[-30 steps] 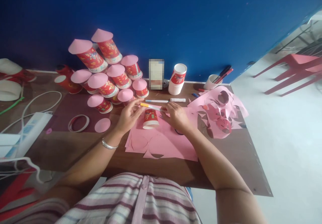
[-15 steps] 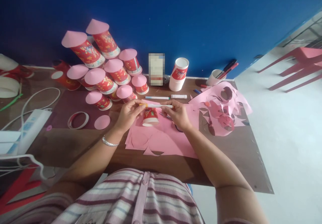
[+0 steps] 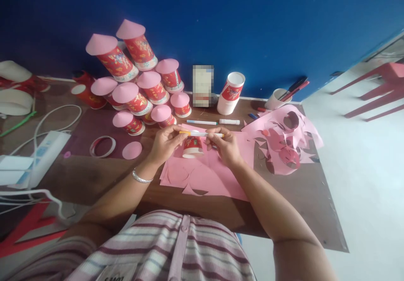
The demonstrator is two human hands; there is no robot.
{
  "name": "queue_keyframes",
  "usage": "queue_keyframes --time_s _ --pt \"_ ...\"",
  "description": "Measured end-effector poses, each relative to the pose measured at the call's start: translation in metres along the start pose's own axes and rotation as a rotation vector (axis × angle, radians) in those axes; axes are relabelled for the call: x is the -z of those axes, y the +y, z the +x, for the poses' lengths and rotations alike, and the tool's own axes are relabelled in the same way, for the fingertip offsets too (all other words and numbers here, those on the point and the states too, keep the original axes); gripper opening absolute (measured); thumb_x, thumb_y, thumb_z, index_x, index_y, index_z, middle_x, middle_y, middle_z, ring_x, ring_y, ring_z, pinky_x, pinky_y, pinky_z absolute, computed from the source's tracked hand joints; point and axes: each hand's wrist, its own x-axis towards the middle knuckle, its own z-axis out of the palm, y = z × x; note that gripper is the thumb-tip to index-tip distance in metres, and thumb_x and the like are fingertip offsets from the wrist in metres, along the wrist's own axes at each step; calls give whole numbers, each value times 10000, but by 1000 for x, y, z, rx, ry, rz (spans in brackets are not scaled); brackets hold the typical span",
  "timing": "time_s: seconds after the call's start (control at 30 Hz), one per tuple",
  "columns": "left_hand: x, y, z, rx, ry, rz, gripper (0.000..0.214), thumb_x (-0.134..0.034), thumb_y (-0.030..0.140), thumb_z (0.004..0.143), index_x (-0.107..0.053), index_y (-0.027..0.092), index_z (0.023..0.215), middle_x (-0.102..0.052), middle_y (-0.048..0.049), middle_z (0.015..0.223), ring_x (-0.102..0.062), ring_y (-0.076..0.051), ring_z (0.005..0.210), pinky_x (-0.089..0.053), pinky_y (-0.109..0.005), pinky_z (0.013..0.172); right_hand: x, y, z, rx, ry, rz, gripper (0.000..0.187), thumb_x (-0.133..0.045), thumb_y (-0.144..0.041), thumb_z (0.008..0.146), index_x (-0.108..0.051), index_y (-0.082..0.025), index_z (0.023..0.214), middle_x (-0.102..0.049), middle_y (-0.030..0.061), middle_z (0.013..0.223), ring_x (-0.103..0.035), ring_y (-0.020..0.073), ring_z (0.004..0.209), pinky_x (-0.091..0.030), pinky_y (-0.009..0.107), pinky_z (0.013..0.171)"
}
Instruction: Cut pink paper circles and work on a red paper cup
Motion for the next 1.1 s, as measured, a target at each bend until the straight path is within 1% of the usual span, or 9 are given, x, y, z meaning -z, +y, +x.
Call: queue_keyframes --time_s 0.2,0.4,0.57,0.63,0.73,0.83,0.9,1.0,1.1 --pt "-3 0 0 -27 5 25 229 -806 416 898 -749 195 900 -720 -7 795 -583 -91 611 -490 -243 595 -3 0 -1 -19 -24 96 412 -866 -566 758 -634 -240 858 -648 -37 636 -562 125 501 -461 260 490" --pt "-3 -2 -5 8 13 7 276 -808 452 890 -741 184 890 -707 -4 726 -570 -92 560 -478 -244 546 -3 6 -4 27 -54 20 379 -809 -576 836 -644 -235 855 -652 -27 654 -579 133 529 -505 282 530" --pt "0 -2 -5 -64 5 42 206 -805 386 907 -767 185 934 -776 -42 866 -631 -102 630 -532 -254 605 -1 9 -2 53 -59 -10 377 -834 -585 811 -733 -229 882 -663 -20 651 -570 134 533 -511 292 539" --pt "2 -1 -3 -129 -2 70 155 -787 349 927 -782 197 963 -787 -48 923 -688 -123 735 -569 -264 689 3 3 -1 98 -84 -154 382 -826 -596 822 -779 -227 909 -702 2 703 -589 145 574 -507 297 555" --pt "3 0 -1 -174 -48 95 137 -749 320 960 -793 215 1036 -799 -62 1023 -739 -155 896 -600 -286 810 10 -6 0 262 -144 -500 291 -774 -511 915 -816 -226 956 -772 52 881 -652 176 721 -515 310 641" --pt "6 -2 0 -129 -47 66 320 -746 341 962 -727 231 1262 -785 -54 1006 -732 -143 849 -599 -263 752 17 -5 2 416 -140 -725 220 -680 -408 1000 -793 -220 1017 -769 55 900 -652 184 737 -517 316 674" --pt "10 -6 0 -121 12 72 417 -746 352 958 -664 233 1349 -768 -42 979 -715 -130 826 -587 -243 728 23 2 5 491 -61 -798 206 -617 -353 1030 -761 -210 1064 -770 69 946 -685 207 796 -540 325 708" --pt "15 -14 -1 -133 103 165 360 -743 358 955 -677 214 1278 -738 -33 957 -700 -122 847 -580 -236 768 31 13 13 537 71 -1008 200 -575 -293 1038 -745 -199 1086 -778 99 1003 -723 251 909 -566 351 782" --pt "16 -22 -4 -133 126 263 280 -729 357 951 -709 196 1179 -712 -27 908 -677 -121 798 -566 -235 731 35 18 18 544 101 -1260 218 -557 -236 1028 -759 -177 1089 -783 135 1039 -719 280 953 -567 373 803"
